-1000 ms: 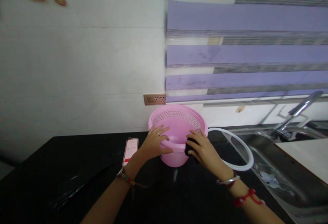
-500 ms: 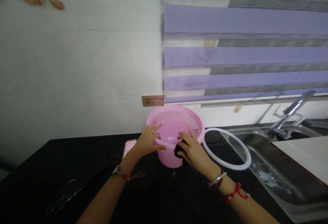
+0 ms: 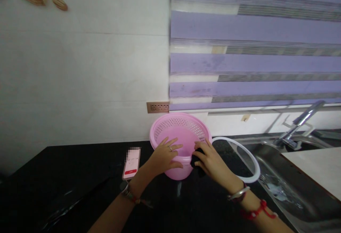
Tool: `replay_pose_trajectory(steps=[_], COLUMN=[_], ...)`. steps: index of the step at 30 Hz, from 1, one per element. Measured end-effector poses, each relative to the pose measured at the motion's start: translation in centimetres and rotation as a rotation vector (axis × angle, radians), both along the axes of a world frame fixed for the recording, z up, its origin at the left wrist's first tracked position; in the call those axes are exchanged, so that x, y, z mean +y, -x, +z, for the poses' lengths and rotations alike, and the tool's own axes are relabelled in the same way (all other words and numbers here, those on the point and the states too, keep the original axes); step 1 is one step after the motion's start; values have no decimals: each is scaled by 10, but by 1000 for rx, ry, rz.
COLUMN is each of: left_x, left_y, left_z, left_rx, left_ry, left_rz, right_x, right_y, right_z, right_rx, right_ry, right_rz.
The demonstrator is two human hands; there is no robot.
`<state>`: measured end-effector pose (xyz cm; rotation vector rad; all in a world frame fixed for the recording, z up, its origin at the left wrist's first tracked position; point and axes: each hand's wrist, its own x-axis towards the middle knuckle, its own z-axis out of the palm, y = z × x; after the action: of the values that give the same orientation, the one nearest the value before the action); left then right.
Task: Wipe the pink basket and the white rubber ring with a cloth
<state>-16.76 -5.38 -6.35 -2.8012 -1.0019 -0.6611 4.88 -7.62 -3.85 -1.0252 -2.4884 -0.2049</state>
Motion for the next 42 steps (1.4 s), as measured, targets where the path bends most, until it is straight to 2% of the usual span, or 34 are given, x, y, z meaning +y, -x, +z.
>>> replay_pose_trajectory(steps=[3, 8, 15, 21, 24, 26, 31, 36, 39, 42], left_x=[7, 13, 16, -2, -15, -18, -12, -4, -8, -13], left_y=[9, 22, 22, 18, 9, 2, 2, 15, 11, 0], left_z=[2, 9, 12, 16, 15, 10, 1, 4, 3, 1], left_rx=[11, 52, 21, 57, 45, 5, -77, -111, -158, -167], left_ry=[33, 75, 88, -3, -29, -12, 6, 48, 41, 11], left_rz=[-34, -18, -3, 11, 23, 78, 148, 169, 250, 229], right_x=[2, -1, 5, 0, 3, 6, 14, 11, 4, -1], right_y=[-5, 6, -5, 8, -6, -20, -36, -20, -1, 14], right_z=[-1, -1, -1, -1, 4, 5, -2, -4, -5, -8], right_rx=[3, 8, 12, 16, 10, -6, -1, 30, 31, 33], right_ry=[-1, 20, 1, 4, -2, -17, -57, 59, 78, 42], right_rz=[2, 6, 1, 26, 24, -5, -84, -61, -64, -74])
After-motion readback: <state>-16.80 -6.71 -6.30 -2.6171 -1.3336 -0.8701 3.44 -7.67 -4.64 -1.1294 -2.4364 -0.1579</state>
